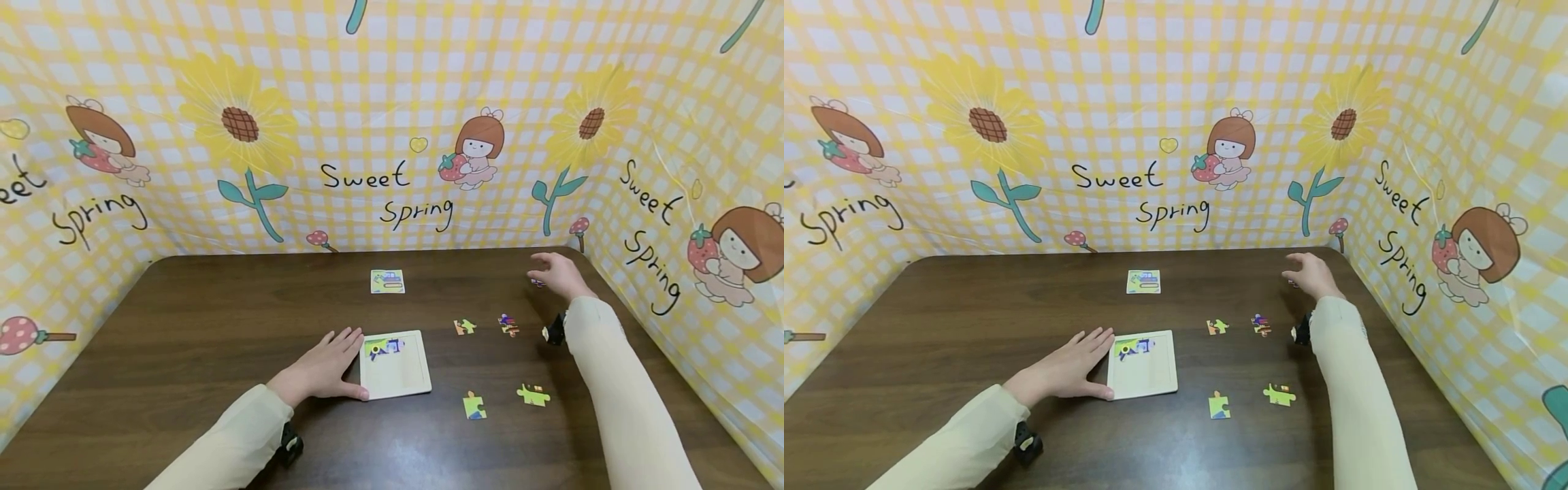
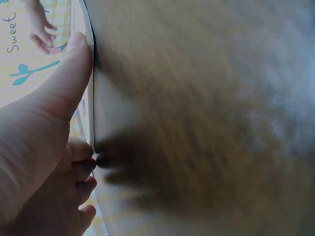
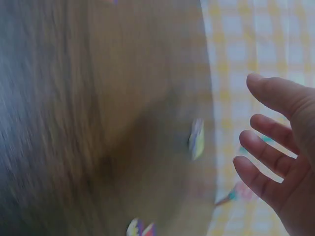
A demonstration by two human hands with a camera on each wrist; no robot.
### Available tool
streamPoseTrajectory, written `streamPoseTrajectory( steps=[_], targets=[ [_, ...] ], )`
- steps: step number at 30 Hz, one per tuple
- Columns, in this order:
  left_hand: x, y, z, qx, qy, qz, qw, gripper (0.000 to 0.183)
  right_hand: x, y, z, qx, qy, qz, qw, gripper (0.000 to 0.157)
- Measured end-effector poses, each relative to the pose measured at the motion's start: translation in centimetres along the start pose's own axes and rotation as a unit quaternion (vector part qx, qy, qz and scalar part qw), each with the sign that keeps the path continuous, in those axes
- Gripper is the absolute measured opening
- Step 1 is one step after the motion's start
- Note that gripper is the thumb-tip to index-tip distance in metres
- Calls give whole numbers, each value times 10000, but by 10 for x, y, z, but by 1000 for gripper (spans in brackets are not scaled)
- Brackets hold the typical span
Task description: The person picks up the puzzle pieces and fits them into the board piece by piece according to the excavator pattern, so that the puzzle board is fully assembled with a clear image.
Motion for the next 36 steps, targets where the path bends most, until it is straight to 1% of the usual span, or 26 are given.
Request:
streamPoseTrajectory(
  steps=[4, 6, 11, 14, 17, 25, 28, 32, 36],
  targets=[
    [-1, 2, 1, 6, -13, 26, 10000, 99, 20, -2, -9, -40, 338, -36, 9994, 50],
    [-1, 3, 2, 4, -18, 13, 10000, 99, 27, 0, -11, -93, 390, -128, 9991, 49],
    [-2, 5, 3, 18, -15, 59, 10000, 100, 34, 10, -13, -403, 408, -355, 9977, 49],
    [-2, 5, 4, 30, -6, 93, 10000, 100, 34, 15, -14, -621, 409, -501, 9960, 49],
    [-2, 5, 4, 22, -10, 96, 10000, 100, 35, 18, -14, -733, 436, -568, 9947, 48],
    [-1, 2, 1, -12, -21, 110, 9999, 100, 35, 20, -13, -673, 325, -554, 9957, 50],
    [0, 1, 1, -18, -7, 40, 10000, 99, 34, 20, -13, -669, 339, -568, 9956, 47],
    [0, 0, 0, -39, 18, -20, 10000, 99, 30, 19, -14, -633, 186, -710, 9953, 40],
    [0, -1, -1, -26, 59, -64, 10000, 98, 30, 20, -14, -642, 114, -688, 9955, 39]
  ],
)
Point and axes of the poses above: each hand's wrist, its own z-axis towards the middle knuckle, its own y-axis out of the palm, x = y × z, the point moved 8 cm from there along z, towards the middle knuckle, and after that the axes turned 13 degrees about -y, right-handed, at the moved point
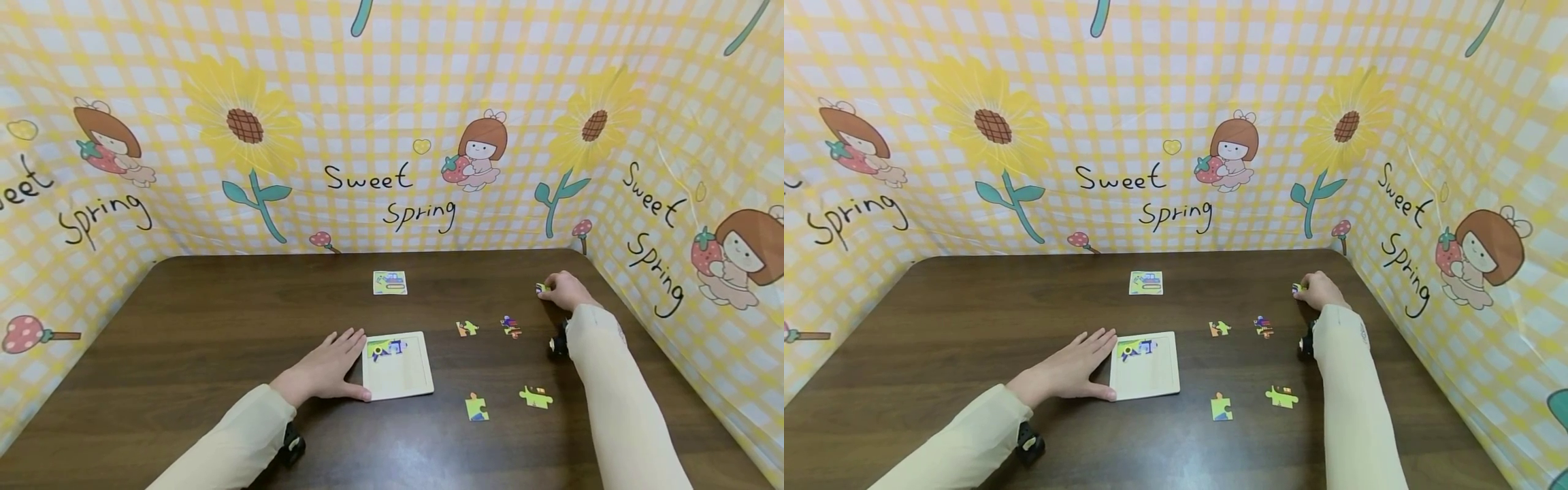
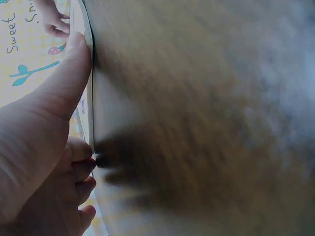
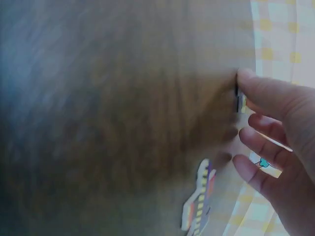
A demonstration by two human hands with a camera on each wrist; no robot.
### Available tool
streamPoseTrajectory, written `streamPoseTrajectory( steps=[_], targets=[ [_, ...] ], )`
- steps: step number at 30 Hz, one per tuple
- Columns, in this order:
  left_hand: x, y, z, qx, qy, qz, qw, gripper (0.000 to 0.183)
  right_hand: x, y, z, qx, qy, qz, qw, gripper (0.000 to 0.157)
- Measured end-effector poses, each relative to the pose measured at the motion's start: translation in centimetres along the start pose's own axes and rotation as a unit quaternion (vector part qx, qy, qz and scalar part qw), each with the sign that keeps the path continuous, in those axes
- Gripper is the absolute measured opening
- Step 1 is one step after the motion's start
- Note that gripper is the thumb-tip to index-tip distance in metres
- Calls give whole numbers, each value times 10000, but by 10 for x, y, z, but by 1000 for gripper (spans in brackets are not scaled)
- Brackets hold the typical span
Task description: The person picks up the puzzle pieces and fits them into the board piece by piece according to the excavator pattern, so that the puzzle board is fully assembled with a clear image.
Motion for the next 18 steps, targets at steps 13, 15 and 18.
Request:
streamPoseTrajectory(
  steps=[13, 15, 18],
  targets=[
    [-3, 4, 4, 18, -110, 158, 9998, 99, -41, 0, 11, 332, -813, 267, 9958, 42],
    [-3, 4, 4, 24, -118, 149, 9998, 100, -57, 0, 13, 384, -995, 296, 9939, 42],
    [-3, 3, 3, 29, -127, 120, 9998, 100, -86, 1, 15, 474, -1284, 287, 9902, 40]
  ],
)
Point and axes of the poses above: each hand's wrist, its own z-axis towards the middle knuckle, its own y-axis out of the palm, x = y × z, the point moved 8 cm from there along z, towards the middle knuckle, and after that the axes turned 13 degrees about -y, right-handed, at the moved point
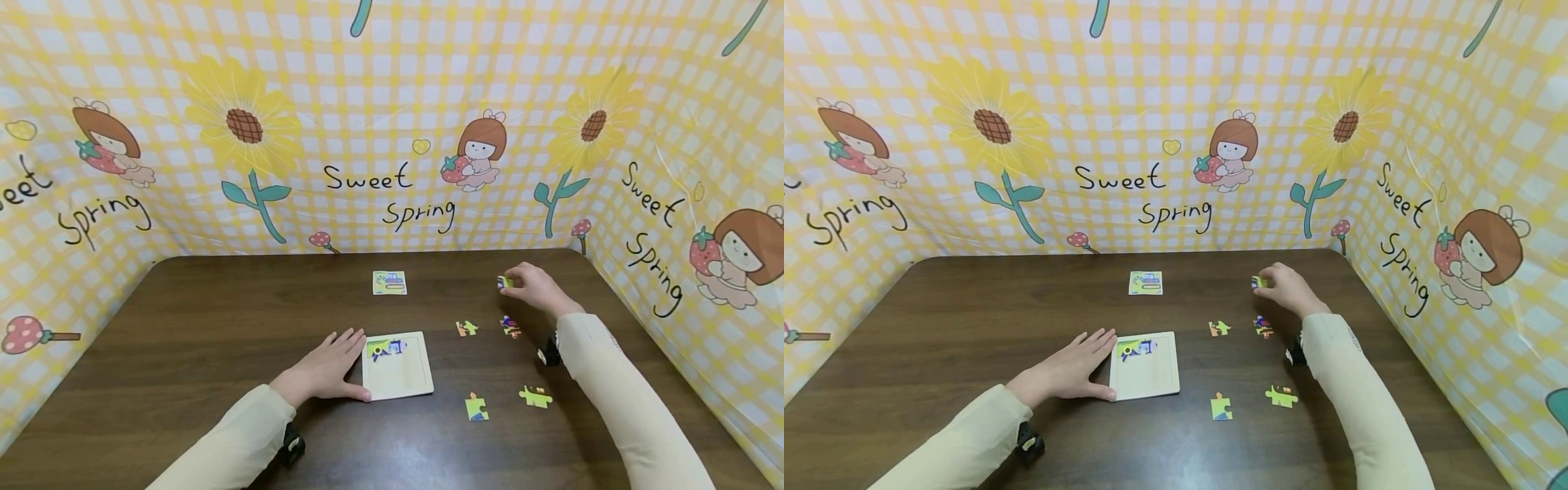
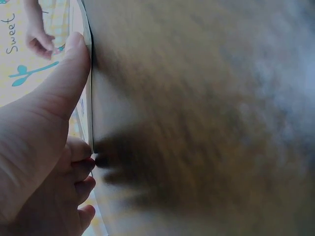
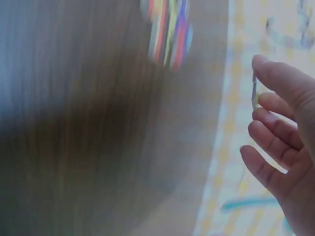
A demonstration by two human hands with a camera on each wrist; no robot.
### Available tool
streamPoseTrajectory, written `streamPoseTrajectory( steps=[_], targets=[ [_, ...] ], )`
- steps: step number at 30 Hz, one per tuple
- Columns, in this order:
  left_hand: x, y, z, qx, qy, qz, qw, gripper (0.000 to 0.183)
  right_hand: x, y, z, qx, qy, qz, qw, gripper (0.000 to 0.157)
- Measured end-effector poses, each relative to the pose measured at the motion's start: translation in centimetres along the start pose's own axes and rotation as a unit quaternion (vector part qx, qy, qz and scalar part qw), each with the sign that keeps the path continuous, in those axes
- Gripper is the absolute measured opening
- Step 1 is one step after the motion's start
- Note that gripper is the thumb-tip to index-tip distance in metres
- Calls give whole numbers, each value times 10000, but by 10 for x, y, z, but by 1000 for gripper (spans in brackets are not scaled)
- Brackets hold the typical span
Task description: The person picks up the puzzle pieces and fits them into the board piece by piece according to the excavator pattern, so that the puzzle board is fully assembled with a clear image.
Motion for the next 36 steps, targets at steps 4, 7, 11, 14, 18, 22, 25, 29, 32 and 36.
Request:
streamPoseTrajectory(
  steps=[4, 7, 11, 14, 18, 22, 25, 29, 32, 36],
  targets=[
    [1, -1, -1, 3, 6, -5, 10000, 100, -43, 7, 11, 94, -426, 119, 9990, 36],
    [0, -1, -1, 5, 12, -7, 10000, 100, -75, 17, 16, 75, -770, 183, 9968, 33],
    [1, -2, -2, 20, 46, -29, 10000, 100, -114, 33, 19, -106, -1155, 145, 9931, 29],
    [1, -2, -2, 28, 70, -56, 10000, 100, -137, 47, 20, -280, -1380, 31, 9900, 29],
    [1, -2, -2, 30, 83, -95, 9999, 99, -160, 64, 20, -510, -1674, -150, 9845, 33],
    [1, -2, -2, 3, 99, -159, 9998, 99, -176, 79, 18, -691, -2072, -386, 9751, 33],
    [2, -2, -2, -19, 123, -221, 9997, 99, -183, 89, 17, -795, -2271, -552, 9691, 32],
    [3, -3, -3, -26, 143, -253, 9996, 99, -187, 100, 17, -924, -2304, -644, 9666, 31],
    [2, -2, -2, -35, 105, -212, 9997, 99, -189, 104, 18, -991, -2301, -587, 9663, 30],
    [2, -2, -1, -39, 79, -153, 9998, 99, -192, 106, 19, -1030, -2282, -508, 9668, 30]
  ],
)
Point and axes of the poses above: each hand's wrist, its own z-axis towards the middle knuckle, its own y-axis out of the palm, x = y × z, the point moved 8 cm from there along z, towards the middle knuckle, and after that the axes turned 13 degrees about -y, right-handed, at the moved point
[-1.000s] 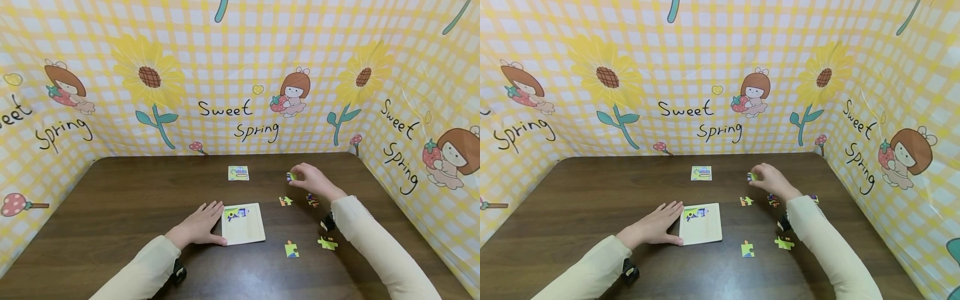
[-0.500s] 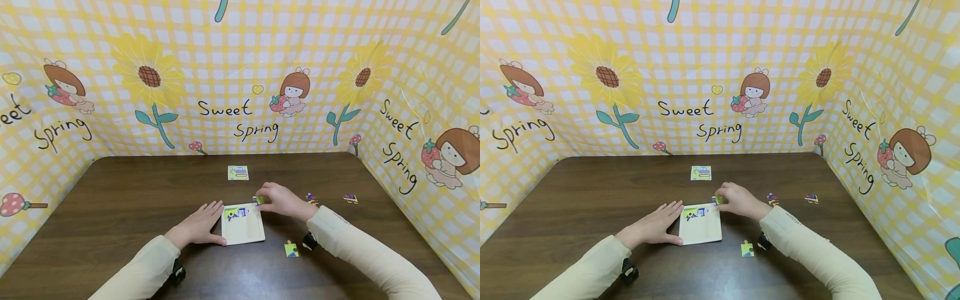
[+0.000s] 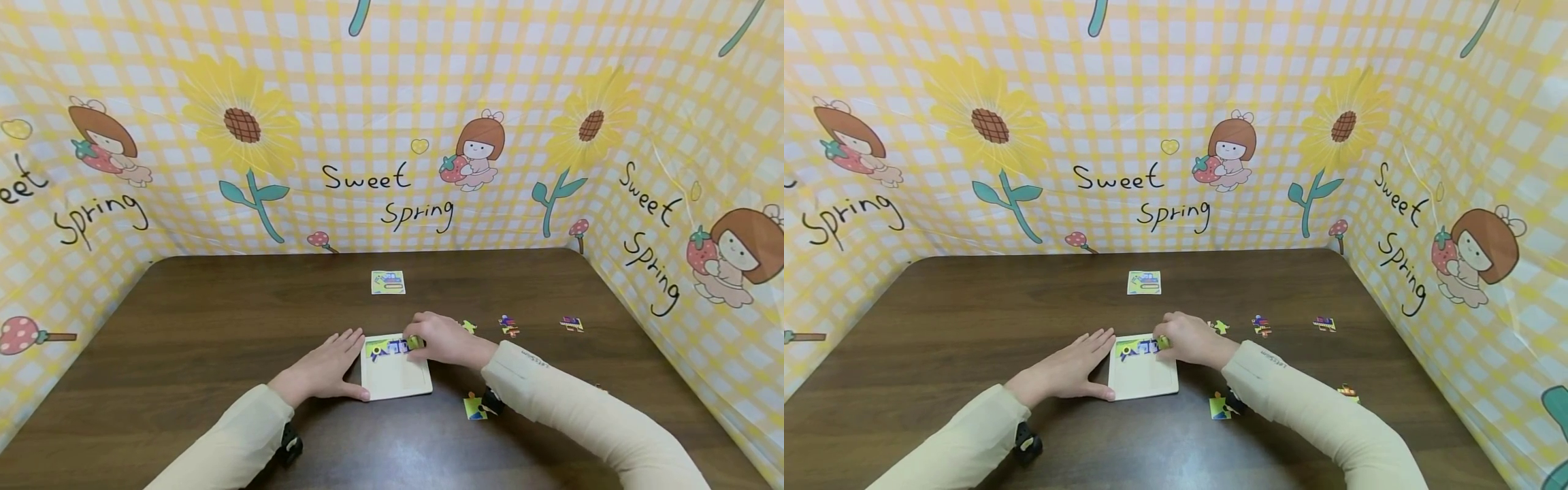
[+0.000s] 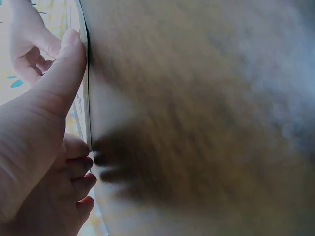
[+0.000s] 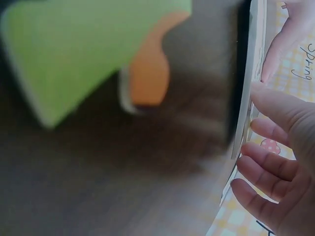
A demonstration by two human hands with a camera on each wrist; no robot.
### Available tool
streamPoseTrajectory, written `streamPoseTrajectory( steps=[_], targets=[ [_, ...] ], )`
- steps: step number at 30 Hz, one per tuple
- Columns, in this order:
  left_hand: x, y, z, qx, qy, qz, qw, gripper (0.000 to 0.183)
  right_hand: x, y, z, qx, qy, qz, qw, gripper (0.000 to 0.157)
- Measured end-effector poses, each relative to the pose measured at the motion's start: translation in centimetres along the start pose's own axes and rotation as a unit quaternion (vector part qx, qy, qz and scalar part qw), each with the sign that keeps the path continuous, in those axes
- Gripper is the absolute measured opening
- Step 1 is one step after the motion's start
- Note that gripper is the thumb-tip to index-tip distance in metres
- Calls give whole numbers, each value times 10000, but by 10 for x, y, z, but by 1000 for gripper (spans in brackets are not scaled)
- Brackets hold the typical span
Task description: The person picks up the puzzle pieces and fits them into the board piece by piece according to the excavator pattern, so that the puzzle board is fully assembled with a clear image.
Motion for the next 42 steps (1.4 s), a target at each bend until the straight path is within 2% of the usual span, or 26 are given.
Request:
streamPoseTrajectory(
  steps=[6, 23, 29, 35, 42],
  targets=[
    [0, -1, 0, 23, 65, -15, 10000, 99, 2, 4, 2, -96, 136, -157, 9997, 30],
    [-1, 1, -1, -14, -6, 52, 10000, 99, -3, 7, 9, -127, 48, -244, 9996, 30],
    [-1, 2, 0, 27, 53, 83, 9999, 99, 2, 2, 6, 26, 100, 11, 9999, 30],
    [-1, 2, 1, 75, 111, 66, 9999, 100, 26, -14, -11, 352, 632, 395, 9966, 34],
    [-1, 2, 1, 58, 70, 77, 9999, 101, 59, -24, -45, 536, 1261, 810, 9872, 40]
  ],
)
Point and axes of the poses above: each hand's wrist, its own z-axis towards the middle knuckle, its own y-axis out of the palm, x = y × z, the point moved 8 cm from there along z, towards the middle knuckle, and after that the axes turned 13 degrees about -y, right-handed, at the moved point
